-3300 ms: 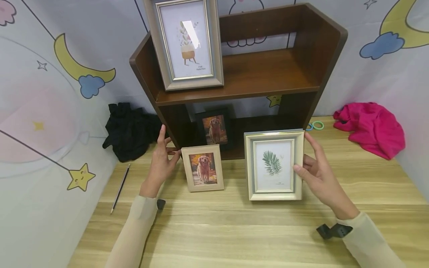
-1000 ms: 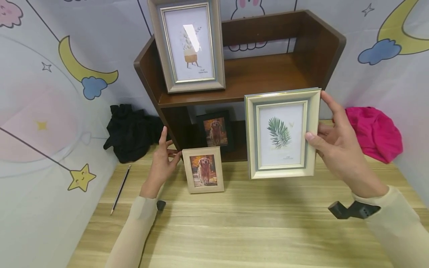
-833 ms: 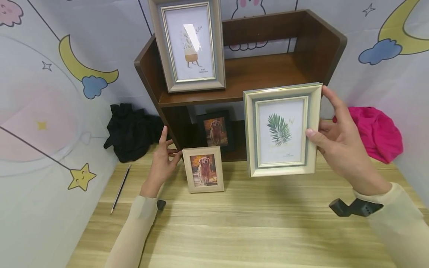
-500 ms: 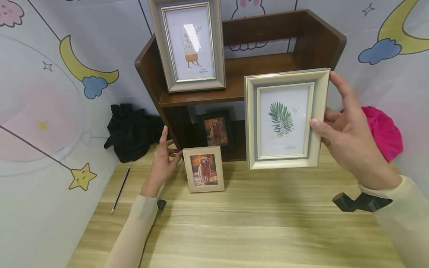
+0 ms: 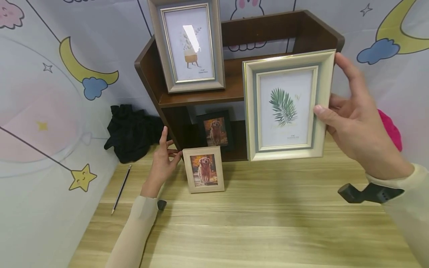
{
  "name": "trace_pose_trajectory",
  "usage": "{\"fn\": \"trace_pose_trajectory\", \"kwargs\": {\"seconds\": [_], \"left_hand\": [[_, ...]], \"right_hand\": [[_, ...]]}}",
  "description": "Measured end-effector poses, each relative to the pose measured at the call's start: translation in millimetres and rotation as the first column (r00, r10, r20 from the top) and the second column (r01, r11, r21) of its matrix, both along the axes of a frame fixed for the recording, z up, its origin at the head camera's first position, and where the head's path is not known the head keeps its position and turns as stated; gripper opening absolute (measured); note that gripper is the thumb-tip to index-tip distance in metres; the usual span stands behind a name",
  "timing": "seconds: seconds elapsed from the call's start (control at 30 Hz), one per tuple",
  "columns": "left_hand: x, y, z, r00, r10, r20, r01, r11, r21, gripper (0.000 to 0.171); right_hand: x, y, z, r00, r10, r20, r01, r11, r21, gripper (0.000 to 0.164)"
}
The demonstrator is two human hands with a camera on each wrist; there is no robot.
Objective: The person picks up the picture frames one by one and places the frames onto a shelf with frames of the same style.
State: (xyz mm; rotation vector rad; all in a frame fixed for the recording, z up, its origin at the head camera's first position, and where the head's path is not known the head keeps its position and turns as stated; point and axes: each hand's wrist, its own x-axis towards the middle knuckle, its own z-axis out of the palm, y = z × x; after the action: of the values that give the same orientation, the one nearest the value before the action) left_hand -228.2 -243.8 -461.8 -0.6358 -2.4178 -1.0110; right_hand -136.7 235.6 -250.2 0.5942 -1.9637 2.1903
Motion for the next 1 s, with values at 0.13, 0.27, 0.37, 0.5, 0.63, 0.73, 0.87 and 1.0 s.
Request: {"fn": "trace_pose_trajectory", "kwargs": {"seconds": [0.13, 0.27, 0.37, 0.5, 0.63, 0.73, 0.87, 1.0], "left_hand": [[-0.8, -0.3, -0.7, 1.0, -0.002, -0.013, 0.002, 1.0, 0.006, 0.117], [-0.5, -0.5, -0.7, 1.0, -0.003, -0.016, 0.003, 1.0, 0.007, 0.118], [-0.3, -0.5, -0.4, 1.0, -0.007, -0.017, 0.007, 1.0, 0.011, 0.118], [-0.9, -0.7, -0.9, 1.0, -0.01, -0.015, 0.01, 1.0, 0.013, 0.118], [-0.3, -0.2, -0.5, 1.0, -0.002, -0.016, 0.003, 1.0, 0.004, 0.117], [-0.4, 0.2, -0.6, 1.0, 0.004, -0.011, -0.004, 1.0, 0.001, 0.117], [-0.5, 0.8, -0.5, 1.0, 0.004, -0.008, -0.004, 1.0, 0.004, 0.117], [-0.6, 0.9, -0.6, 1.0, 0.0, -0.011, 0.0, 1.0, 0.007, 0.118]], "right_hand": [[-1.6, -1.2, 4.8, 1.0, 0.01, -0.001, -0.01, 1.0, -0.009, 0.09], [-3.2, -1.2, 9.2, 1.0, 0.022, 0.014, -0.021, 0.999, -0.042, 0.088], [-5.7, -1.1, 13.9, 0.999, 0.036, 0.017, -0.034, 0.996, -0.083, 0.088], [-7.6, -0.8, 20.5, 0.999, 0.039, -0.001, -0.039, 0.994, -0.107, 0.088], [-8.0, -0.5, 26.8, 0.999, 0.021, -0.024, -0.023, 0.996, -0.089, 0.087], [-9.1, -0.3, 31.4, 0.999, 0.018, -0.03, -0.02, 0.996, -0.091, 0.086], [-10.6, 0.9, 37.4, 1.0, 0.017, -0.017, -0.019, 0.994, -0.105, 0.085], [-13.0, 1.0, 42.9, 1.0, 0.001, -0.021, -0.003, 0.995, -0.103, 0.084]]}}
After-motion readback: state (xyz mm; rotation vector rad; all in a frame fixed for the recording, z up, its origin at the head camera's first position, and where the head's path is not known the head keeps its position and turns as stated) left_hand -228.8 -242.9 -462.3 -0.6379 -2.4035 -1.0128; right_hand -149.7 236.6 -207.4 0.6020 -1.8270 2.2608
